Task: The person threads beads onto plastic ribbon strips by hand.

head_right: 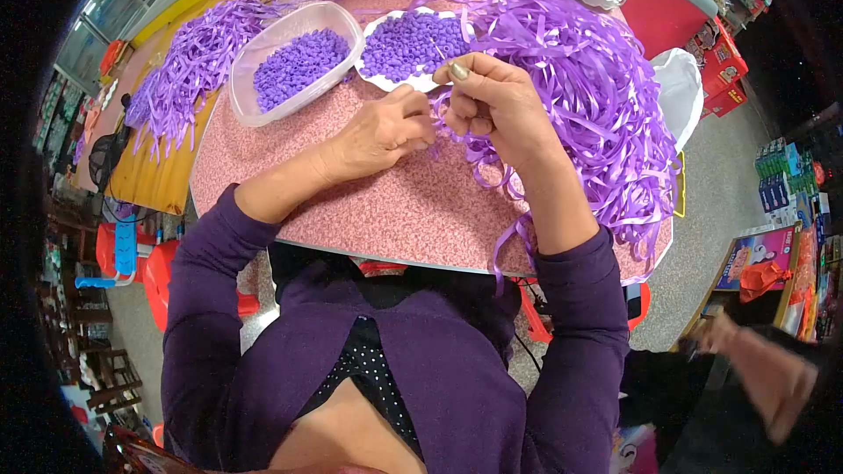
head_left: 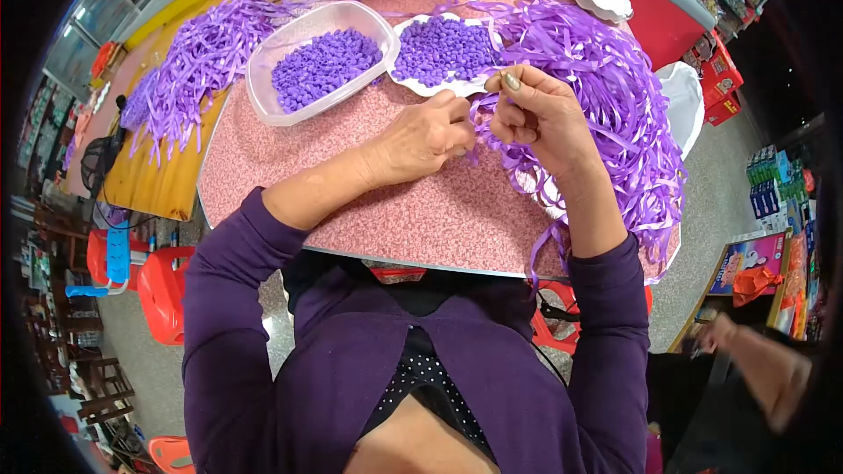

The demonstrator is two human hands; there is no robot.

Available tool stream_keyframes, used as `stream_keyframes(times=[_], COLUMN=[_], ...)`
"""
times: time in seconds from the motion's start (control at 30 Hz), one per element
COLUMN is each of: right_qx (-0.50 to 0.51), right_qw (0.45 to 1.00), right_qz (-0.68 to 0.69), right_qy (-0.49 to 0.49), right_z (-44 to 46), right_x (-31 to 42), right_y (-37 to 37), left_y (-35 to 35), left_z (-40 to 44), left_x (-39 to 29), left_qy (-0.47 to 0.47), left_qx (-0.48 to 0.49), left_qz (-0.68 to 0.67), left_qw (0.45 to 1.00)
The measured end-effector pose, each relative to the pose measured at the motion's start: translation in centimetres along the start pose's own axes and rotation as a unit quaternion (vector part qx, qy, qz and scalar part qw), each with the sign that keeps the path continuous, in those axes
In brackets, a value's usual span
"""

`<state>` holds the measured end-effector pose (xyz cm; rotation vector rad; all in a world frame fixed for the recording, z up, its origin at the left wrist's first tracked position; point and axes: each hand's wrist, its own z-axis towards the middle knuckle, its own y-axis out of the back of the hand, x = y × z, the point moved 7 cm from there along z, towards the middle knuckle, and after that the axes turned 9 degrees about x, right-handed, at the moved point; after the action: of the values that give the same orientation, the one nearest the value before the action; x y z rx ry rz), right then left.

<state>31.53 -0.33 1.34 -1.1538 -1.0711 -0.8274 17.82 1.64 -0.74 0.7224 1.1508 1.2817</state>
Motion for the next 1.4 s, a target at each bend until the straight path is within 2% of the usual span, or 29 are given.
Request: stream_keyframes(times=[0.07,0.2,0.27,0.43,0.5,0.53,0.6,0.7,0.73,0.77,0.8,0.83,0.87,0.9,0.97,1.03,1.1,1.17,1.23,1.37,1.4], right_qx=[0.012,0.008,0.014,0.025,0.035,0.049,0.052,0.058,0.035,0.012,0.014,-0.005,-0.022,-0.038,-0.017,-0.012,-0.027,-0.049,-0.048,-0.024,-0.019], right_qw=[1.000,0.999,0.999,0.997,0.995,0.995,0.995,0.996,0.997,0.997,0.998,0.999,0.994,0.983,0.972,0.932,0.944,0.955,0.968,0.983,0.987], right_qz=[0.004,-0.032,-0.047,-0.064,-0.065,-0.053,-0.034,0.024,0.042,0.060,0.057,-0.022,-0.102,-0.182,-0.234,-0.298,-0.272,-0.247,-0.213,-0.167,-0.154], right_qy=[-0.003,-0.017,-0.018,-0.034,-0.069,-0.073,-0.074,-0.060,-0.049,-0.039,-0.039,-0.030,-0.021,-0.010,0.027,0.208,0.184,0.160,0.123,0.074,0.042], right_z=[0.0,-0.3,0.0,0.2,0.0,0.1,0.0,0.4,0.4,0.4,0.3,0.1,-0.1,-0.1,-0.4,-0.5,-0.7,-0.7,-0.2,0.1,0.1], right_x=[0.0,0.4,0.1,-0.8,-1.2,-1.2,-1.2,-1.4,-1.0,-0.7,-0.5,0.0,0.5,1.1,2.3,4.0,4.2,3.8,2.7,1.5,1.1], right_y=[0.0,-0.3,-0.2,-0.5,-0.6,-0.8,-1.1,-0.4,0.1,0.5,0.4,0.4,0.3,0.2,-1.1,-2.8,-3.3,-3.3,-3.4,-4.1,-4.1], left_y=[0.6,2.1,2.6,3.5,3.3,3.4,3.2,4.3,4.3,4.7,4.9,5.0,4.9,5.2,4.6,4.6,3.7,3.3,3.4,3.0,3.1], left_z=[-0.3,-0.5,-0.8,-1.0,-1.2,-1.3,-1.6,-1.6,-1.6,-1.5,-1.4,-1.3,-1.5,-1.7,-2.2,-2.4,-3.0,-3.0,-3.3,-3.2,-3.1], left_x=[0.2,0.5,1.2,1.6,2.2,2.4,2.8,2.6,2.6,2.4,2.2,2.0,2.1,2.2,2.5,2.7,3.2,3.0,3.2,3.2,3.1], left_qy=[-0.003,-0.007,0.039,0.085,0.134,0.132,0.128,0.097,0.101,0.099,0.077,0.053,0.048,0.045,0.101,0.113,0.166,0.186,0.255,0.229,0.204], left_qx=[-0.055,-0.093,-0.104,-0.132,-0.130,-0.133,-0.130,-0.127,-0.131,-0.133,-0.136,-0.140,-0.147,-0.153,-0.141,-0.168,-0.173,-0.180,-0.212,-0.211,-0.217], left_qz=[-0.063,-0.104,-0.189,-0.280,-0.379,-0.377,-0.451,-0.474,-0.545,-0.544,-0.623,-0.694,-0.720,-0.717,-0.767,-0.772,-0.776,-0.758,-0.709,-0.738,-0.762], left_qw=[0.996,0.990,0.976,0.947,0.906,0.907,0.874,0.866,0.822,0.823,0.767,0.704,0.676,0.679,0.617,0.602,0.584,0.599,0.623,0.599,0.575])
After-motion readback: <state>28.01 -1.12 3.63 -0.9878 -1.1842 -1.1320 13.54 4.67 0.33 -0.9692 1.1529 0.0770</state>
